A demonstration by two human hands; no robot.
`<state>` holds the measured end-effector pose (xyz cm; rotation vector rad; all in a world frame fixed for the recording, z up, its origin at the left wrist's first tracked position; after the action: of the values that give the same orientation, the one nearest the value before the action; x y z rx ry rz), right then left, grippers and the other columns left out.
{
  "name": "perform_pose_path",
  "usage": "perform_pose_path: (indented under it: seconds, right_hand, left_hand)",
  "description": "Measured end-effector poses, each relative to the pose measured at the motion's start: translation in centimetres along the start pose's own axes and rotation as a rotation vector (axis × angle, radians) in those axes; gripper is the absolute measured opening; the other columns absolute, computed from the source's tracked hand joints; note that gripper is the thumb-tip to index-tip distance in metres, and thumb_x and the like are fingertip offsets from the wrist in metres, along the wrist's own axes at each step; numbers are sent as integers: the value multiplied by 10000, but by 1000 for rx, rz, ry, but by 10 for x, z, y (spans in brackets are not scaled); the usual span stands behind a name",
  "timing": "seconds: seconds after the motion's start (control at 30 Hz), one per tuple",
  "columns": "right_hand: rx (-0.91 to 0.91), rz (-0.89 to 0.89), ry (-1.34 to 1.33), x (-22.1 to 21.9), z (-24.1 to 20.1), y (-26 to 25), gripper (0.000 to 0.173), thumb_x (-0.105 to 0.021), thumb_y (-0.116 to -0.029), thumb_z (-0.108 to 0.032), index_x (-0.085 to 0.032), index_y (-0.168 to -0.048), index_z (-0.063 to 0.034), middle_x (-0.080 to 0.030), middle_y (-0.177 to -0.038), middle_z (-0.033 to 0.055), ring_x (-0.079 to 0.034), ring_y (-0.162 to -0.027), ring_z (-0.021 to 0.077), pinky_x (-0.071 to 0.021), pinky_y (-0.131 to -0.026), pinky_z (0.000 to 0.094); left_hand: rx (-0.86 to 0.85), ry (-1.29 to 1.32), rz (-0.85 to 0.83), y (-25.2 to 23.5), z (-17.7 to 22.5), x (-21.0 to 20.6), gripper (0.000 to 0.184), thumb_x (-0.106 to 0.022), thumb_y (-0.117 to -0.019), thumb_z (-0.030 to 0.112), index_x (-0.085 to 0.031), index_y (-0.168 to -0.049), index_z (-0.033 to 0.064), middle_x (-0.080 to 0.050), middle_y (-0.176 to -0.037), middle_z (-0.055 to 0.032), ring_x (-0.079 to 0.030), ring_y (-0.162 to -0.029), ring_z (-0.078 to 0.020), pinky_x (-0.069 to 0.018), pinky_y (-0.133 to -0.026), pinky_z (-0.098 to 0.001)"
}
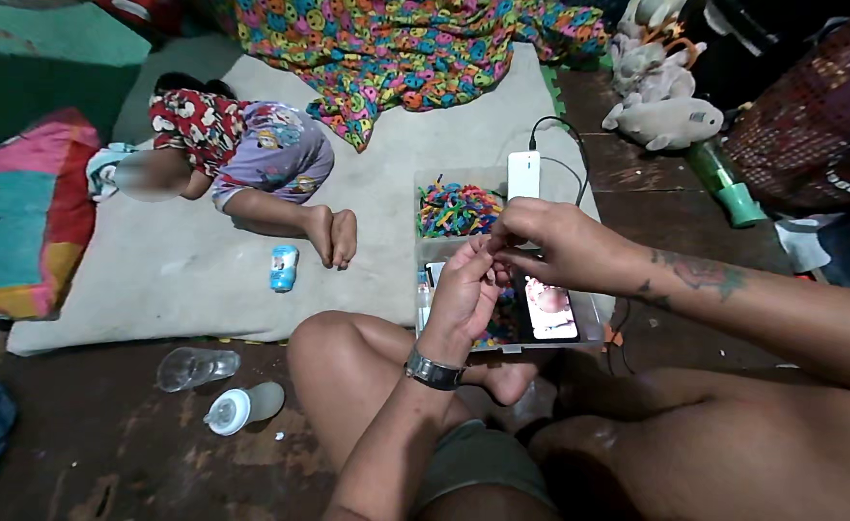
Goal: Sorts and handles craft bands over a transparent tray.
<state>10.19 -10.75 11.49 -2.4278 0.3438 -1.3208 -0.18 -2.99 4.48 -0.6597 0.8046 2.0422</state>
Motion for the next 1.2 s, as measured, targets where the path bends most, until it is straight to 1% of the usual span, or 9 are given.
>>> perform_pose_path:
  seconds: [0.13, 0.27, 0.47, 0.53, 0.67, 0.83, 0.93, 1.07, 1.2]
  right_hand:
    - [87, -66, 54, 2, -4, -2, 56, -705, -892, -27, -702, -945, -48, -651, -940, 72, -665, -846, 156, -590, -750, 287]
    - [92, -118, 21, -1, -1, -3, 114, -747, -829, -42, -675, -918, -41, -633, -897, 65, -642, -763, 128, -576, -676, 265]
    - [5, -180, -48, -10, 4, 0, 130, -747, -781, -9, -646, -852, -51, -613, -830, 46, -616, -728, 112, -550, -647, 263]
    - [-46, -139, -82, -10, 6, 2, 119, -739, -792, -11, -648, -859, -48, -617, -846, 54, -615, -743, 119, -551, -660, 271]
    - [-106, -1, -113, -8, 9, 4, 190, -792, -797, -42, -671, -942, -29, -629, -1008, 117, -656, -849, 180, -599, -726, 318]
    - [-93, 17, -5, -3, 4, 1, 96, -758, -846, -8, -711, -922, -42, -686, -893, 70, -684, -804, 149, -600, -760, 298]
    - [-139, 31, 6, -6, 4, 1, 122, -772, -810, 3, -701, -902, -34, -669, -860, 79, -665, -756, 163, -587, -703, 321]
    - [-279, 24, -167, -13, 10, 2, 162, -753, -763, 27, -635, -840, -52, -637, -820, 60, -618, -670, 121, -549, -592, 289]
    - [-359, -60, -268, -15, 15, 4, 205, -749, -750, 73, -595, -786, -57, -619, -775, 60, -599, -642, 123, -516, -558, 291]
  left_hand:
    - [95, 41, -29, 0, 0, 4, 230, -388, -1054, 7, -592, -994, 92, -605, -780, -14, -572, -625, -70, -530, -644, -199]
    - [164, 79, -100, 0, -5, 5, 238, -397, -1036, -16, -608, -1015, 94, -621, -787, -23, -584, -634, -73, -537, -657, -209]
    - [162, 98, -82, 1, -8, 1, 238, -398, -1035, -16, -605, -992, 94, -639, -802, -29, -629, -693, -99, -568, -729, -250]
    - [124, 62, -71, 0, -5, 1, 228, -407, -1041, 0, -600, -976, 101, -611, -775, -10, -590, -653, -74, -542, -678, -216]
    - [43, 17, -26, -1, -1, 3, 193, -429, -1066, 47, -609, -1013, 86, -610, -800, -10, -558, -620, -56, -513, -625, -181]
    - [22, 13, 63, -3, -5, 7, 201, -420, -1070, 59, -595, -978, 99, -586, -780, -4, -556, -626, -69, -508, -623, -198]
    - [-22, -32, 72, -3, -5, 6, 158, -443, -1072, 78, -579, -1000, 115, -586, -806, 7, -558, -645, -60, -513, -650, -195]
    - [-65, -95, 40, -2, -5, 1, 163, -448, -1066, 69, -596, -1017, 116, -615, -861, 10, -594, -727, -70, -533, -717, -230]
    - [-47, -134, 24, -2, -10, -2, 156, -451, -1063, 57, -587, -1001, 100, -609, -832, 2, -599, -715, -75, -540, -717, -237]
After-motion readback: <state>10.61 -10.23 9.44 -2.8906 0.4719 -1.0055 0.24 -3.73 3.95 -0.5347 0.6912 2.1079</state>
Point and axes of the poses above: each hand's wrist, its own y-axis away from the middle knuckle, its own x-axis out of the back of the hand, z = x × y, the point moved 4 cm from there along -y, towards the middle knuckle
